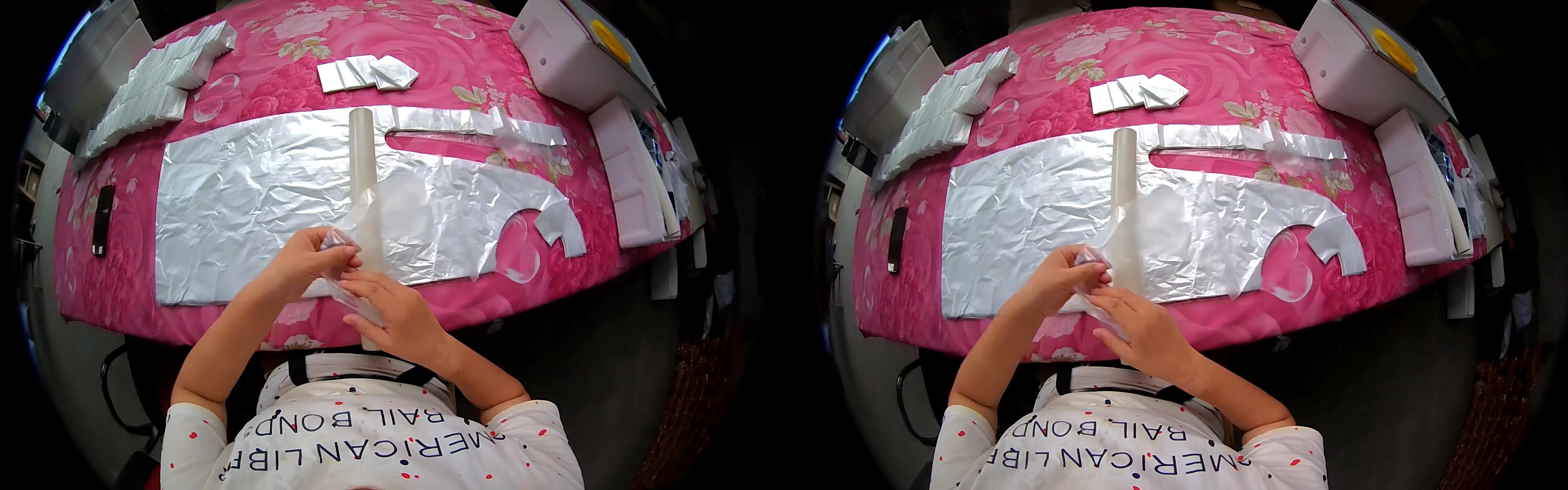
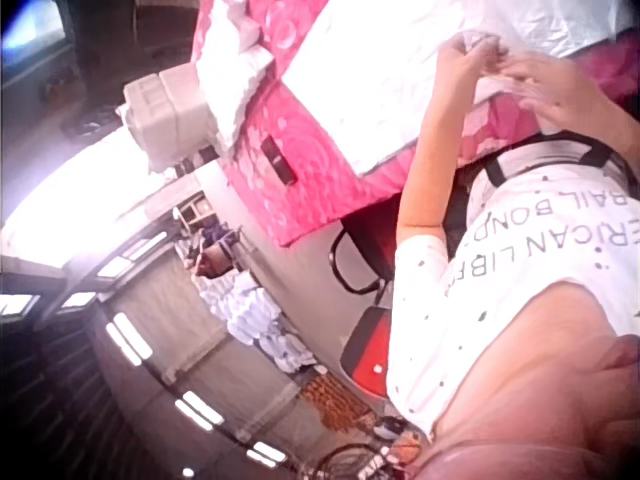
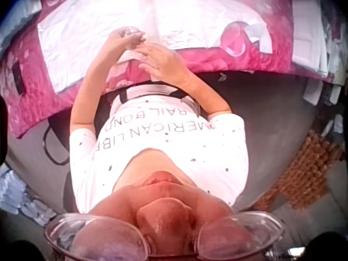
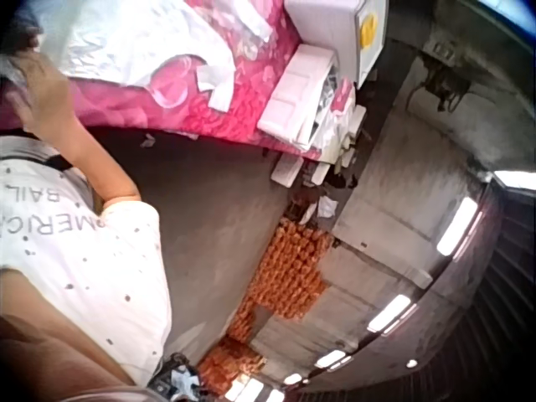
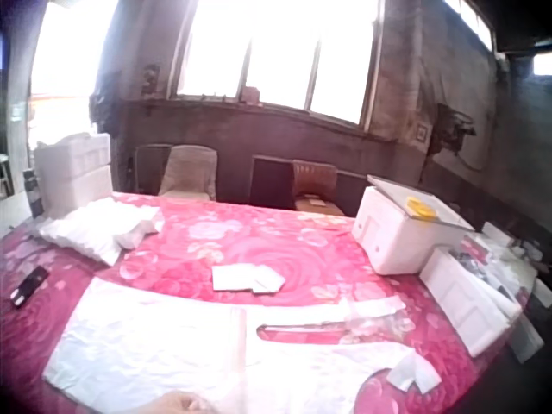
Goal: The person wraps small white rectangular items in clear plastic film on a pink floral tablecloth. They unroll the film, place an item, fold the film around it, and stack the wrapped unit. The process repeats with multiple items.
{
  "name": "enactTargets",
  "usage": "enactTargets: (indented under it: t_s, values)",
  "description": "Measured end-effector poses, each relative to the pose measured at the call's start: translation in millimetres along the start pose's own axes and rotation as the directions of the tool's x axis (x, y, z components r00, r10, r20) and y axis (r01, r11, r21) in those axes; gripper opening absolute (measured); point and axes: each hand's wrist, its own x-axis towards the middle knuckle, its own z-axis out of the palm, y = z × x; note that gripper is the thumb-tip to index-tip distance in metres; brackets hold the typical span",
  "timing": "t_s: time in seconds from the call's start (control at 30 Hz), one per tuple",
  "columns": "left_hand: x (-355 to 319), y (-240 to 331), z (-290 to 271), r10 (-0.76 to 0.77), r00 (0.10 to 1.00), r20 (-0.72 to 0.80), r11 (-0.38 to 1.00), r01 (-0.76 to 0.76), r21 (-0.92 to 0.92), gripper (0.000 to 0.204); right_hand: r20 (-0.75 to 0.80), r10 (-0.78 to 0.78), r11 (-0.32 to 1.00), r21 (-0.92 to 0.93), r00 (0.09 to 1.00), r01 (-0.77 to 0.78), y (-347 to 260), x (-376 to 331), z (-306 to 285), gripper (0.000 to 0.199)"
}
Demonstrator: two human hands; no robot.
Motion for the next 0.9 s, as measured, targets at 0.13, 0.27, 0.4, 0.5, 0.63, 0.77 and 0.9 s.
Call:
enactTargets:
  t_s: [0.13, 0.27, 0.4, 0.5, 0.63, 0.77, 0.9]
  values:
    - [-37, 11, -93, 0.012, 0.981, -0.196, 0.989, 0.017, 0.146, 0.017, -0.047, 0.045, 0.986, -0.157, 0.998, -0.052, -1, -17, -11, 0.032]
    - [-79, 23, -178, -0.034, 0.9, -0.435, 0.935, 0.182, 0.304, 0.012, -0.04, 0.308, 0.898, -0.318, 0.95, -0.305, 2, -32, -10, 0.043]
    - [-111, 11, -242, 0.311, 0.792, -0.525, 0.404, 0.39, 0.827, 0.019, 0.207, 0.671, 0.72, -0.412, 0.712, -0.559, -1, -30, 7, 0.055]
    - [-93, 28, -174, 0.797, 0.604, 0.011, -0.384, 0.492, 0.781, 0.028, 0.159, 0.682, 0.715, -0.351, 0.714, -0.605, 5, -32, 16, 0.052]
    - [-44, 23, -81, 0.783, 0.62, 0.048, 0.039, -0.126, 0.991, 0.035, 0.178, 0.725, 0.688, -0.232, 0.666, -0.687, 7, -31, 12, 0.047]
    - [10, -20, -14, 0.697, 0.695, 0.18, 0.167, -0.4, 0.901, 0.048, 0.182, 0.739, 0.674, -0.231, 0.649, -0.702, 5, -31, 5, 0.047]
    - [39, -48, 9, 0.66, 0.729, 0.183, 0.099, -0.326, 0.94, 0.059, 0.154, 0.766, 0.641, -0.248, 0.624, -0.726, 6, -36, -1, 0.047]
